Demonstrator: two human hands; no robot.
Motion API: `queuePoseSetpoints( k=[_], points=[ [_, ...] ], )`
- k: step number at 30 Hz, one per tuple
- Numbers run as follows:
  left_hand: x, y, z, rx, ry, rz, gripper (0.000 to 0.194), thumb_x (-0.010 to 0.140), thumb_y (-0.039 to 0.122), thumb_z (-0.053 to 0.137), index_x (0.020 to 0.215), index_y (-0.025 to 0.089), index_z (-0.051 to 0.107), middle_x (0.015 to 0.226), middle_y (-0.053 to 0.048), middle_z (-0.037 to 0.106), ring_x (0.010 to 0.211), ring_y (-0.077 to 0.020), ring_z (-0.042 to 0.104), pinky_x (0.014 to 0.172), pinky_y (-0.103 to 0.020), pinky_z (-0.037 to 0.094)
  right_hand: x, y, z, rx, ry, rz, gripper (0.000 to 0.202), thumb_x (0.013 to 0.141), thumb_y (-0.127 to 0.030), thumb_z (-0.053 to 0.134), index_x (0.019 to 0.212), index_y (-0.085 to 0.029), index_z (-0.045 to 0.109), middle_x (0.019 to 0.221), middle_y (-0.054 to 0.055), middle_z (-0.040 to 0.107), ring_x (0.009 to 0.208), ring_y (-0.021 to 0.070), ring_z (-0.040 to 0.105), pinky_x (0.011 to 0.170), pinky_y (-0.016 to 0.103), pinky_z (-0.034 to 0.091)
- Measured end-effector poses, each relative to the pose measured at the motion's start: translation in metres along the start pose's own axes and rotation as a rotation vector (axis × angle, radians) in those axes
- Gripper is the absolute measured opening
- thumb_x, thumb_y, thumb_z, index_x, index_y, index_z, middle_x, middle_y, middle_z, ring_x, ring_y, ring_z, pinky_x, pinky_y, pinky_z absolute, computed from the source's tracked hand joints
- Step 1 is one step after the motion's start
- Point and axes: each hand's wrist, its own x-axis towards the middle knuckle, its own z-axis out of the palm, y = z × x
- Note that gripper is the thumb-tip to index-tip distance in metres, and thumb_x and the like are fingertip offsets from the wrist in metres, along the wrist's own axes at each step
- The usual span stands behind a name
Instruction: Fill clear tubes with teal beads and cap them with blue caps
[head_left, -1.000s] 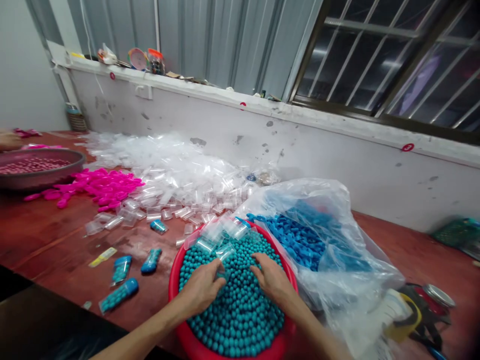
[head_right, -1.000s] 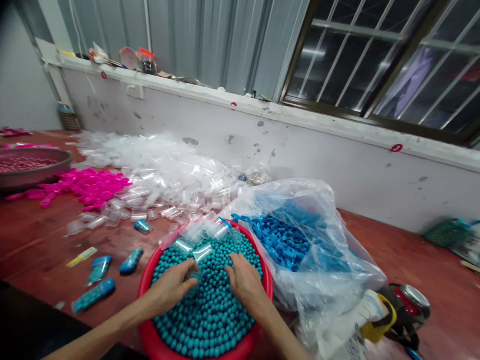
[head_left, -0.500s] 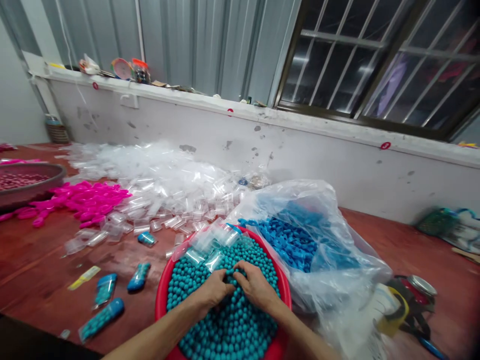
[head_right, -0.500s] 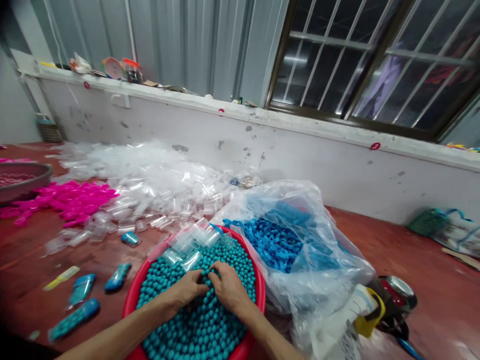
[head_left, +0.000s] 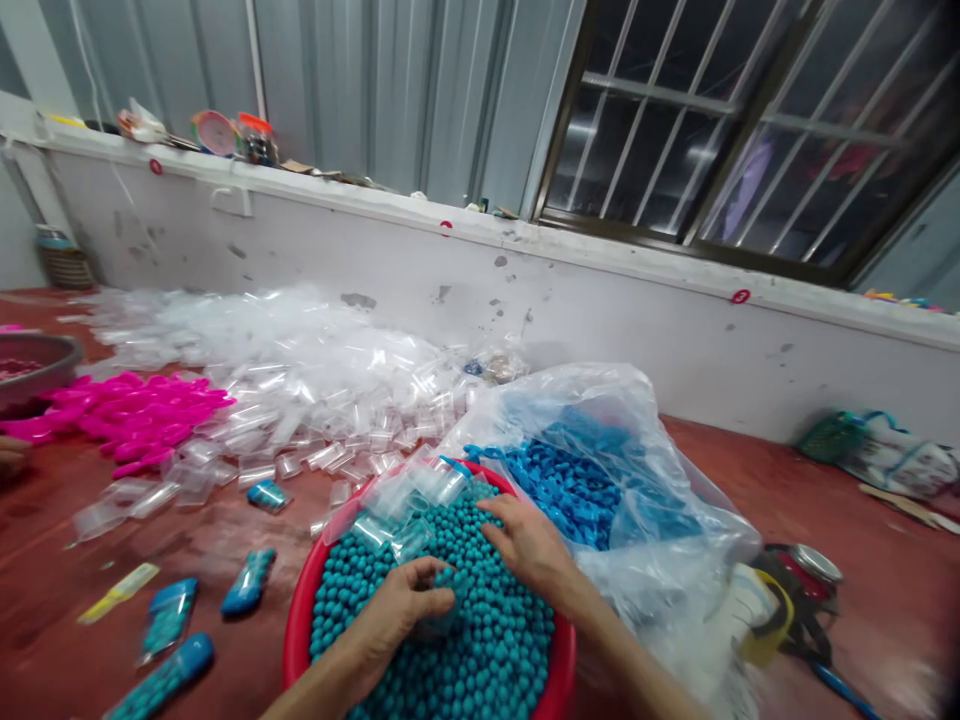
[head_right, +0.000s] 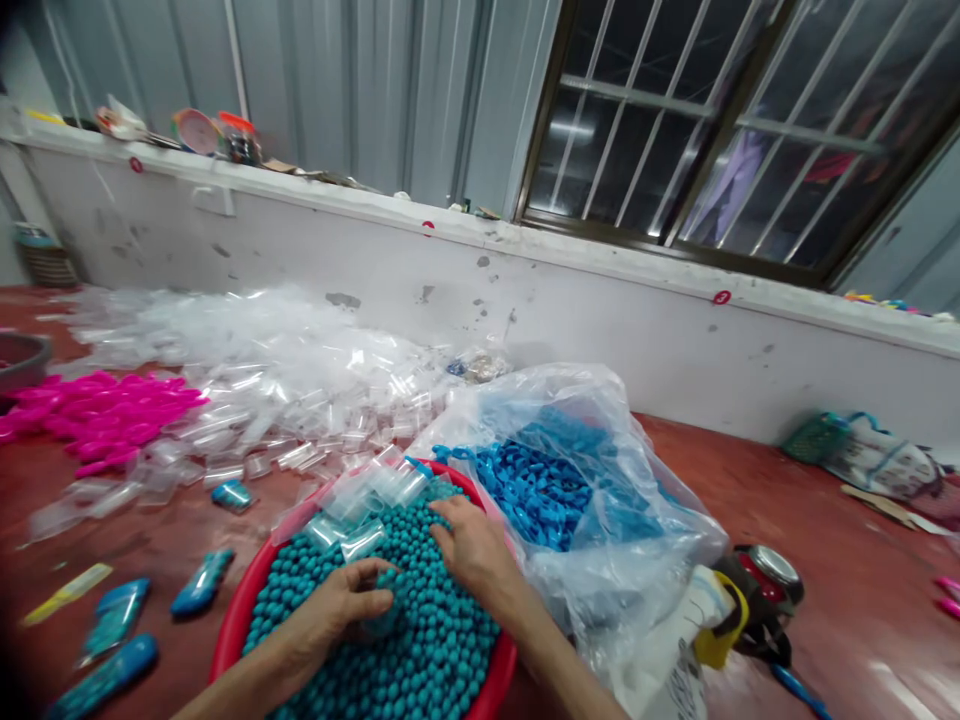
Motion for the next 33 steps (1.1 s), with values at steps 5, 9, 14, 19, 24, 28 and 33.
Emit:
queuePoseSetpoints(
  k=[5, 9, 14, 19, 24, 28, 33],
  points=[
    [0.012, -0.012, -0.006, 0.050, 0.012, 0.019, 0.041, 0.053, 0.040, 0.070, 0.084, 0.017, 0.055, 0.070, 0.002, 0.055, 0.061, -0.0112, 0.050, 0.047, -0.019, 0.036, 0.026, 0.081, -0.035, 0.041, 0.199, 0.334, 0.032, 0.087, -0.021, 0.037, 0.112, -0.011, 0.054, 0.114, 0.011, 0.055, 0.109, 0.0208, 0.047, 0.095, 0.033, 0.031],
    [0.017, -0.015, -0.006, 0.085, 0.021, -0.023, 0.041, 0.057, 0.041, 0.066, 0.089, 0.019, 0.053, 0.070, 0.003, 0.053, 0.058, -0.0112, 0.051, 0.040, -0.017, 0.034, 0.031, 0.141, -0.038, 0.117, 0.144, 0.511, 0.026, 0.086, -0.026, 0.047, 0.105, -0.011, 0.055, 0.105, 0.009, 0.057, 0.096, 0.0223, 0.054, 0.084, 0.040, 0.042],
    [0.015, -0.012, -0.004, 0.091, 0.035, -0.037, 0.044, 0.059, 0.039, 0.065, 0.095, 0.018, 0.051, 0.073, 0.001, 0.053, 0.060, -0.0121, 0.053, 0.040, -0.017, 0.036, 0.045, 0.167, 0.001, 0.354, 0.082, 0.575, 0.029, 0.085, -0.030, 0.049, 0.110, -0.015, 0.050, 0.110, 0.006, 0.053, 0.091, 0.0193, 0.055, 0.076, 0.038, 0.047],
    [0.009, -0.005, -0.001, 0.052, 0.013, -0.055, 0.044, 0.063, 0.039, 0.063, 0.098, 0.018, 0.049, 0.078, 0.000, 0.055, 0.062, -0.0133, 0.056, 0.043, -0.019, 0.038, 0.048, 0.164, 0.017, 0.590, 0.126, 0.539, 0.027, 0.086, -0.033, 0.048, 0.103, -0.014, 0.054, 0.098, 0.005, 0.058, 0.081, 0.0157, 0.058, 0.069, 0.034, 0.049],
    [0.008, -0.002, -0.001, 0.022, -0.015, -0.053, 0.040, 0.067, 0.038, 0.061, 0.099, 0.019, 0.048, 0.076, 0.001, 0.055, 0.062, -0.0136, 0.057, 0.044, -0.019, 0.038, 0.049, 0.149, 0.015, 0.616, 0.260, 0.382, 0.028, 0.075, -0.038, 0.051, 0.085, -0.015, 0.062, 0.073, 0.001, 0.065, 0.065, 0.0158, 0.060, 0.061, 0.027, 0.047],
    [0.008, -0.004, -0.002, -0.016, -0.008, -0.054, 0.041, 0.066, 0.037, 0.062, 0.099, 0.020, 0.048, 0.077, 0.001, 0.052, 0.061, -0.0139, 0.057, 0.042, -0.019, 0.039, 0.053, 0.125, 0.014, 0.474, 0.328, 0.206, 0.019, 0.069, -0.027, 0.053, 0.080, -0.017, 0.064, 0.080, 0.002, 0.063, 0.078, 0.0176, 0.057, 0.075, 0.030, 0.042],
    [0.007, -0.005, -0.002, -0.023, -0.020, -0.047, 0.038, 0.069, 0.036, 0.060, 0.100, 0.019, 0.046, 0.082, -0.001, 0.053, 0.062, -0.0138, 0.058, 0.041, -0.019, 0.041, 0.050, 0.086, 0.020, 0.250, 0.249, 0.019, 0.020, 0.074, -0.020, 0.050, 0.083, -0.021, 0.067, 0.089, 0.003, 0.059, 0.084, 0.0162, 0.055, 0.081, 0.029, 0.040]
  ],
)
